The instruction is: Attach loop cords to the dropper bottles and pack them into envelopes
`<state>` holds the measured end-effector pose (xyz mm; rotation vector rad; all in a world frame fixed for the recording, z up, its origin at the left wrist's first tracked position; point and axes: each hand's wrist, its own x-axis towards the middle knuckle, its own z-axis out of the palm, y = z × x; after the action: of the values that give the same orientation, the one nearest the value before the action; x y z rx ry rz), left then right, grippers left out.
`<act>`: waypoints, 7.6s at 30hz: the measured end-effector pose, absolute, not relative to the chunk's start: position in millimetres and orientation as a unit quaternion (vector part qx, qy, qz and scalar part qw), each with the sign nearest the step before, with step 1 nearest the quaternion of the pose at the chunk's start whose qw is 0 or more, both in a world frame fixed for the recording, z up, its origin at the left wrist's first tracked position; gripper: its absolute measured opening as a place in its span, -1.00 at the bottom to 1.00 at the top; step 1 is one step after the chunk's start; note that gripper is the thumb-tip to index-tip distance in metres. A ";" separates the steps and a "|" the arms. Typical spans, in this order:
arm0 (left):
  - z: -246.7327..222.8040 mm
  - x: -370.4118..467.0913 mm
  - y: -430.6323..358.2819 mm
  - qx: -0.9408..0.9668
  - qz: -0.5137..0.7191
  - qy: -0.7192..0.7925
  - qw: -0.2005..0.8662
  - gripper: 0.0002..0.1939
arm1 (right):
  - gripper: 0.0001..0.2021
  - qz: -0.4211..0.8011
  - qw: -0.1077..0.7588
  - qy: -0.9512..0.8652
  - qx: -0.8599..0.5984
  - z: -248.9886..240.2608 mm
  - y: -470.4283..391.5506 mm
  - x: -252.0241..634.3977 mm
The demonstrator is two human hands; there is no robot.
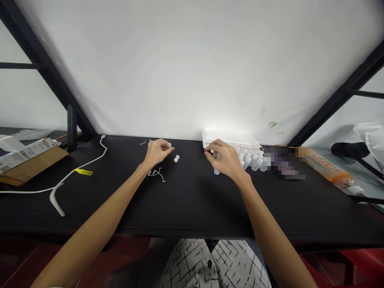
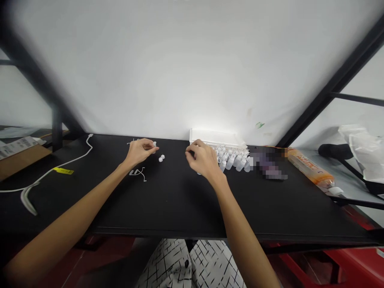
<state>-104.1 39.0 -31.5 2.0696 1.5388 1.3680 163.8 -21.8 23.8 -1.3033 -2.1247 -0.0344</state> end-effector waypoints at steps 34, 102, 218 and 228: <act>-3.6 -64.8 -7.1 0.613 0.561 0.373 0.412 -0.65 | -0.80 0.362 0.539 -0.655 -0.387 -4.1 -9.7 124.9; 2.5 -55.6 -22.9 0.768 0.343 0.369 0.395 -0.60 | -0.82 0.224 0.455 -0.770 -0.387 3.1 -25.6 132.3; -4.1 -60.9 -19.8 0.833 0.459 0.293 0.099 -0.83 | -0.65 0.595 0.489 -0.534 -0.349 -7.1 -21.1 123.3; 3.7 -64.8 -19.5 0.802 0.425 0.360 0.214 -0.68 | -0.68 0.434 0.523 -0.651 -0.338 -8.4 -20.4 123.4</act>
<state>-64.8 -19.5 3.7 2.2263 0.9983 1.1791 123.4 -20.4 -8.4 -0.8083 -1.5587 1.0381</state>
